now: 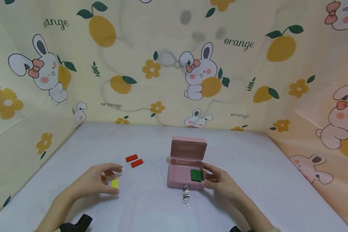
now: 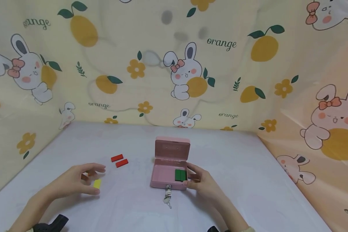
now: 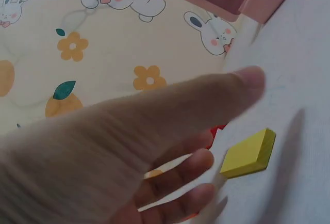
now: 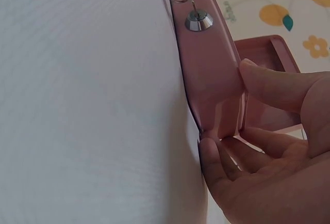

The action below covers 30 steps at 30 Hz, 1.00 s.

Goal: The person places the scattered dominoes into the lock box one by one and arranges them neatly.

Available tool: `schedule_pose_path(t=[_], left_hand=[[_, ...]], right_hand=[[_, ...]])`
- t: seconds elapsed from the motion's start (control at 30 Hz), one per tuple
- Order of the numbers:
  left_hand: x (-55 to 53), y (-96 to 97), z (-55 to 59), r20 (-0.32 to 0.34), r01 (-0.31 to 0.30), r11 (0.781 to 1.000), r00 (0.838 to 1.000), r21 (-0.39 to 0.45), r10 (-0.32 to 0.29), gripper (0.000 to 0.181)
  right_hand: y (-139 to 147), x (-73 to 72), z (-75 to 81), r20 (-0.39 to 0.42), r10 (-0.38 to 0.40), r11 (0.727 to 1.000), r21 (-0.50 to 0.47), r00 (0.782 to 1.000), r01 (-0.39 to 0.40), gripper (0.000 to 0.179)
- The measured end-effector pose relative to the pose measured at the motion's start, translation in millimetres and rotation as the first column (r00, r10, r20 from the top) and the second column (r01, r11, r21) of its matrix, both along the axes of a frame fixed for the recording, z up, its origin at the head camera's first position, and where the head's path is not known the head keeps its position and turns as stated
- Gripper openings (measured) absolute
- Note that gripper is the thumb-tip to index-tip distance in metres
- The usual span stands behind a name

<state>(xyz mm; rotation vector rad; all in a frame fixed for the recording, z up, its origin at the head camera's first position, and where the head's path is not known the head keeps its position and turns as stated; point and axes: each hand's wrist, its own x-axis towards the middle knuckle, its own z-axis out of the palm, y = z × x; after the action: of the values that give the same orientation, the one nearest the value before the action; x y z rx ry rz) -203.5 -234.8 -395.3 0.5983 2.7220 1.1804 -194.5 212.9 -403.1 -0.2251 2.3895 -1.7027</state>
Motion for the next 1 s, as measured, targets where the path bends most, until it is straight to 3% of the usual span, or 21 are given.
schedule_pose_path(t=[0.17, 0.5, 0.7, 1.0], left_hand=[[-2.5, -2.0, -1.8, 0.034, 0.012, 1.000, 0.999, -0.029, -0.011, 0.072], [-5.3, -7.3, -10.8, 0.034, 0.052, 0.997, 0.998, -0.053, -0.050, 0.075], [-6.6, -7.4, -11.9, 0.011, 0.035, 0.998, 0.999, -0.051, -0.035, 0.073], [-5.1, -13.3, -11.0, 0.064, 0.024, 0.999, 0.998, -0.024, -0.023, 0.076]], right_hand=[[-1, -1.0, 2.0, 0.009, -0.037, 0.999, 0.007, 0.999, 0.037, 0.068], [-2, -1.1, 0.5, 0.032, -0.043, 0.999, -0.009, 0.999, 0.044, 0.069], [-1, -0.6, 0.2, 0.014, -0.039, 0.999, -0.002, 0.999, 0.039, 0.068], [1, -1.2, -2.9, 0.006, 0.004, 1.000, -0.029, 1.000, -0.004, 0.070]])
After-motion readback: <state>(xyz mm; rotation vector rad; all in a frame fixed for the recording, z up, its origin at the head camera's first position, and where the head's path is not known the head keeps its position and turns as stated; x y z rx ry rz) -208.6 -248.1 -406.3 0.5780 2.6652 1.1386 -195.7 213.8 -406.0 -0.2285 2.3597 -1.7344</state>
